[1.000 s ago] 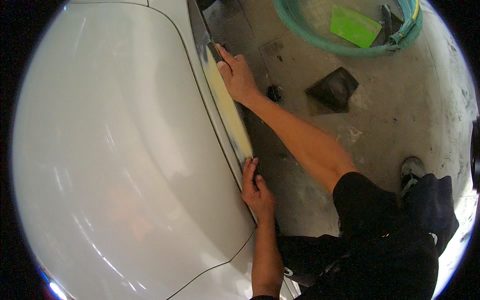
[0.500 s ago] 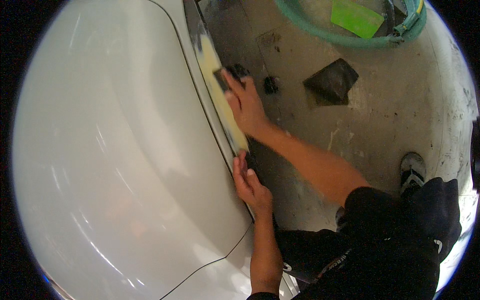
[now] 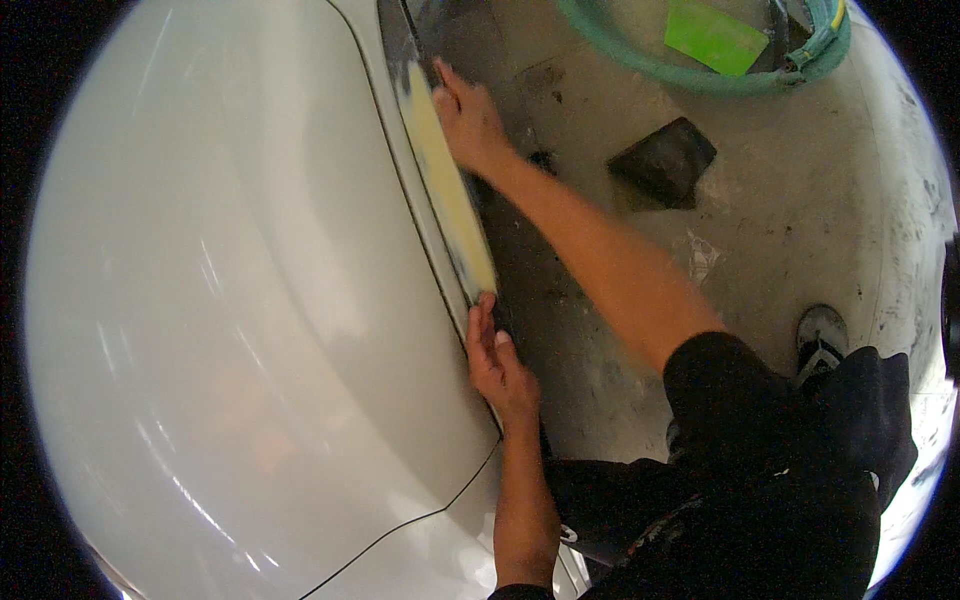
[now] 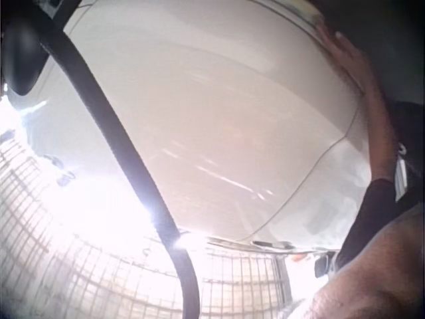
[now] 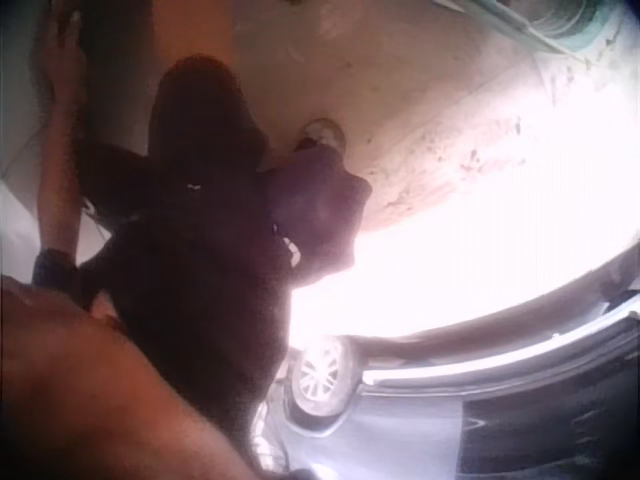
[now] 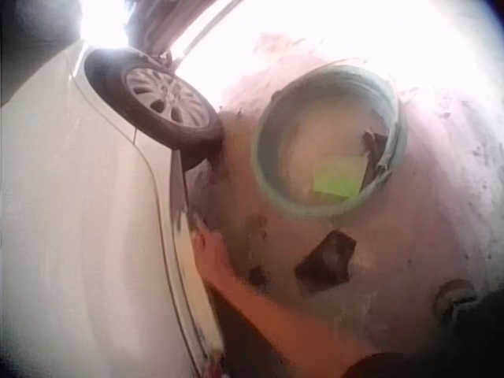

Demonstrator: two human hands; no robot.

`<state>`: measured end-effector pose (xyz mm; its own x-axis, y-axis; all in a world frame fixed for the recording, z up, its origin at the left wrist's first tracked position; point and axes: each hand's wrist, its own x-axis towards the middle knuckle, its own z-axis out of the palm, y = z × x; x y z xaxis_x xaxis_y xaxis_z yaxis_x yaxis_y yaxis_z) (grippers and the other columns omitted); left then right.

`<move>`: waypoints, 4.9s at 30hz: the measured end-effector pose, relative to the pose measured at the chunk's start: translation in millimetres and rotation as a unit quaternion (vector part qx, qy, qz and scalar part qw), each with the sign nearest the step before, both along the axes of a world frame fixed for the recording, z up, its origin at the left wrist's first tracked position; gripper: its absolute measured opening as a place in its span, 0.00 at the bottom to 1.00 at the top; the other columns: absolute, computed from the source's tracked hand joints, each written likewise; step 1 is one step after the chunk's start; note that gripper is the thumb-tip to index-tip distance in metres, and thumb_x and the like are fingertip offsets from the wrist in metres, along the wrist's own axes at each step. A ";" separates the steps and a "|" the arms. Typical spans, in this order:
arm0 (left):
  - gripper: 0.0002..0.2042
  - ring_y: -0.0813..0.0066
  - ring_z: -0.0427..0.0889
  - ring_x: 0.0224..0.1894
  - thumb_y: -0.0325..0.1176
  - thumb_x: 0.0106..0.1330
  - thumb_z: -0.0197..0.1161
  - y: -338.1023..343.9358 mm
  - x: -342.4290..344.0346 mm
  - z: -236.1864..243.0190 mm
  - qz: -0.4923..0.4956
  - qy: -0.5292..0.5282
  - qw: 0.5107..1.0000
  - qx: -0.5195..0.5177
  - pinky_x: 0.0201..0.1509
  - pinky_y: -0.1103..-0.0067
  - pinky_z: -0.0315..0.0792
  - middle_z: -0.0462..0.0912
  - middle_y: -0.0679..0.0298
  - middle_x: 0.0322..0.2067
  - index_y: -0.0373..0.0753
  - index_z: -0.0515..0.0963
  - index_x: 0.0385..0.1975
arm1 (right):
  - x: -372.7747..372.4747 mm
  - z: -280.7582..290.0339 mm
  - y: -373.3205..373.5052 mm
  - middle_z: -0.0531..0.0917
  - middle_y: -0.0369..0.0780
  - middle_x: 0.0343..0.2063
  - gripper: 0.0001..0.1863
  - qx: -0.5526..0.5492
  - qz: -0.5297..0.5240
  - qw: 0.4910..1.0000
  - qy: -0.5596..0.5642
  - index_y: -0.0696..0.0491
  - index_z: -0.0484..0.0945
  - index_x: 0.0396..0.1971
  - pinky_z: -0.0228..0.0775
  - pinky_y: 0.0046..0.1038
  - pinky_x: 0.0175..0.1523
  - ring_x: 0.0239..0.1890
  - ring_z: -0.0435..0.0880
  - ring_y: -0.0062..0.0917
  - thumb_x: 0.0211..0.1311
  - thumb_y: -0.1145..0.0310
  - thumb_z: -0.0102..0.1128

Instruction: The person sands the lower side panel of a white car using a sanding block. They repeatedly rub the block along the surface and periodically dip it into a green bucket of water to clean it. The person works on a specific section of the car's body, maintaining a consistent sanding motion.

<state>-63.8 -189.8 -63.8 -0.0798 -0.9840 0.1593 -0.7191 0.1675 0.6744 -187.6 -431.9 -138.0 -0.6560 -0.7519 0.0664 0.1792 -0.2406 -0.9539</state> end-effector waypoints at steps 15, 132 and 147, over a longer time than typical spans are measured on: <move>0.20 0.57 0.69 0.62 0.27 0.71 0.42 -0.2 -2.1 1.1 0.018 0.007 1.000 -0.004 0.69 0.65 0.59 0.71 0.45 0.58 0.27 0.60 0.62 | 25.6 3.5 72.3 0.71 0.59 0.44 0.28 0.023 0.101 0.991 -0.090 0.52 0.59 0.67 0.62 0.45 0.56 0.48 0.70 0.51 0.69 0.60 0.42; 0.34 0.50 0.66 0.63 0.56 0.74 0.32 4.4 6.2 -1.3 0.002 0.091 0.994 0.064 0.70 0.60 0.54 0.69 0.41 0.58 0.31 0.53 0.66 | 12.8 10.0 73.0 0.70 0.58 0.39 0.25 0.028 0.063 0.997 -0.033 0.48 0.65 0.64 0.67 0.44 0.49 0.41 0.72 0.49 0.67 0.63 0.48; 0.34 0.50 0.67 0.63 0.56 0.73 0.36 6.3 5.3 1.1 0.009 0.095 0.994 0.055 0.69 0.59 0.56 0.69 0.40 0.58 0.29 0.55 0.65 | -18.7 -2.5 -9.7 0.79 0.50 0.47 0.26 -0.023 0.106 0.976 -0.188 0.52 0.61 0.67 0.65 0.32 0.55 0.42 0.75 0.36 0.71 0.60 0.41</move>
